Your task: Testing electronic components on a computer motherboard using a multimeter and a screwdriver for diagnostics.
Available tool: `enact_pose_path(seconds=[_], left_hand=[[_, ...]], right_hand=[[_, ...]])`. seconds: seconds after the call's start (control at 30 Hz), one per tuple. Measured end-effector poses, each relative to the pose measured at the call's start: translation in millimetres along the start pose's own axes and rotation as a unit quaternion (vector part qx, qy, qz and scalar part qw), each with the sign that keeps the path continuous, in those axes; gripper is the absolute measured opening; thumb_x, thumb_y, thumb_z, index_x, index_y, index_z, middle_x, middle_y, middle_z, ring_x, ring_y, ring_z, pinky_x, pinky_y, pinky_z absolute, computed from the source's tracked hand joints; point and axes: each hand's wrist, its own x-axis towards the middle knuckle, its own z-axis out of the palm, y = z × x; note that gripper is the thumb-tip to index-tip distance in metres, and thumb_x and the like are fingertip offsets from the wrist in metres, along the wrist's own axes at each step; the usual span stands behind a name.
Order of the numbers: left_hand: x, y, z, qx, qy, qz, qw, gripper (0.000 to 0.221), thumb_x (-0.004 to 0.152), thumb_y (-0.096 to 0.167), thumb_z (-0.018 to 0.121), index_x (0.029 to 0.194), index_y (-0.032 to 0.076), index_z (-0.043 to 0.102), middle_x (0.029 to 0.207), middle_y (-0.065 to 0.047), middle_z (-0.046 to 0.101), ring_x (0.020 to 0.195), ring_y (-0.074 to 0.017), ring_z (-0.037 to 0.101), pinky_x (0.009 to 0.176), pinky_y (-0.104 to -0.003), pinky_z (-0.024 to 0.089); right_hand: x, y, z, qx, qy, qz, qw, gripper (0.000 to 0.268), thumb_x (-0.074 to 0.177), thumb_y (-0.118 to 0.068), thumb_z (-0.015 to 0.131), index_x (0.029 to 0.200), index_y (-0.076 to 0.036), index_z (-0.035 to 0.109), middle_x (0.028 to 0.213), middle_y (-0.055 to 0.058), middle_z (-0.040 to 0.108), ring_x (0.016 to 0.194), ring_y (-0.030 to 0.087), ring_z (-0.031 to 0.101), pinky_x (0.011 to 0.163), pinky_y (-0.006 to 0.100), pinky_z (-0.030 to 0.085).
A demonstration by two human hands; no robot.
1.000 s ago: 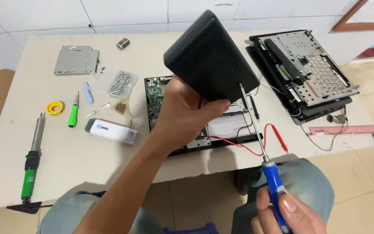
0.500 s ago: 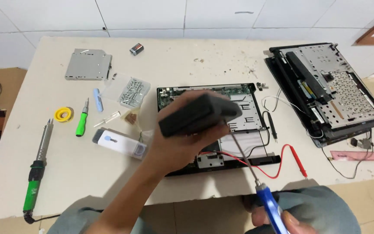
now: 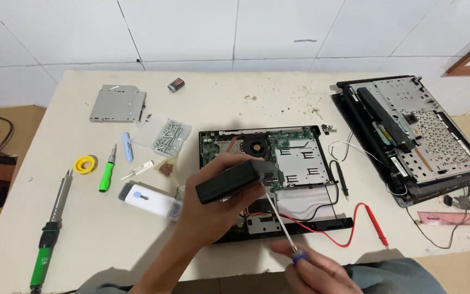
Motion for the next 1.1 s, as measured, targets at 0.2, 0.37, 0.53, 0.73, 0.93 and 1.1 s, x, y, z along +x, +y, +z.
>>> enact_pose_path(seconds=[0.2,0.37,0.53,0.73,0.93,1.1], left_hand=[[2,-36,-2,0.006,0.015,-0.062,0.998,0.036,0.079,0.008,0.081,0.112,0.011,0.066,0.095,-0.003,0.07,0.084,-0.0106,0.064,0.074,-0.022,0.057],[7,-57,-4,0.084,0.024,-0.041,0.995,0.026,0.081,0.012,0.078,0.106,0.008,0.07,0.083,-0.002,0.065,0.077,-0.0147,0.059,0.066,-0.026,0.047],[10,-67,-7,0.124,0.027,-0.078,0.989,0.052,0.078,0.014,0.077,0.128,0.011,0.063,0.114,-0.002,0.072,0.104,-0.0123,0.062,0.088,-0.027,0.051],[5,-70,-8,0.146,0.024,-0.074,0.986,0.044,0.081,0.02,0.073,0.124,0.012,0.065,0.102,-0.004,0.075,0.094,-0.0156,0.068,0.079,-0.028,0.055],[7,-78,-10,0.131,0.028,-0.048,0.99,0.047,0.086,0.017,0.07,0.131,0.009,0.06,0.111,-0.006,0.072,0.105,-0.0165,0.065,0.089,-0.029,0.052],[16,-94,-14,0.24,0.052,-0.097,0.964,0.038,0.082,0.03,0.071,0.114,0.008,0.067,0.087,-0.006,0.075,0.079,-0.0173,0.068,0.067,-0.031,0.055]], right_hand=[[23,-13,71,-0.4,0.347,-0.052,0.846,0.042,0.086,-0.004,0.066,0.118,-0.005,0.092,0.049,0.017,0.044,0.04,0.02,0.035,0.044,0.03,0.023],[52,0,-7,-0.789,0.219,-0.291,0.494,0.046,0.083,-0.022,0.065,0.129,-0.022,0.063,0.112,-0.002,0.077,0.088,0.019,0.077,0.07,0.033,0.056],[71,-24,34,-0.563,0.397,-0.105,0.717,0.034,0.084,-0.024,0.064,0.115,-0.022,0.075,0.078,0.008,0.064,0.069,0.018,0.06,0.062,0.028,0.042],[58,-38,-7,0.089,0.233,0.168,0.954,0.039,0.095,-0.033,0.054,0.116,0.0,0.058,0.066,-0.001,0.034,0.052,0.007,0.029,0.04,0.019,0.022],[62,-22,13,-0.51,0.291,-0.145,0.796,0.03,0.093,-0.017,0.059,0.108,0.006,0.072,0.085,0.009,0.054,0.073,0.021,0.053,0.06,0.028,0.033],[78,-30,16,-0.862,0.234,-0.3,0.335,0.022,0.093,-0.032,0.059,0.113,-0.024,0.063,0.099,-0.009,0.059,0.059,0.018,0.065,0.031,0.041,0.043]])
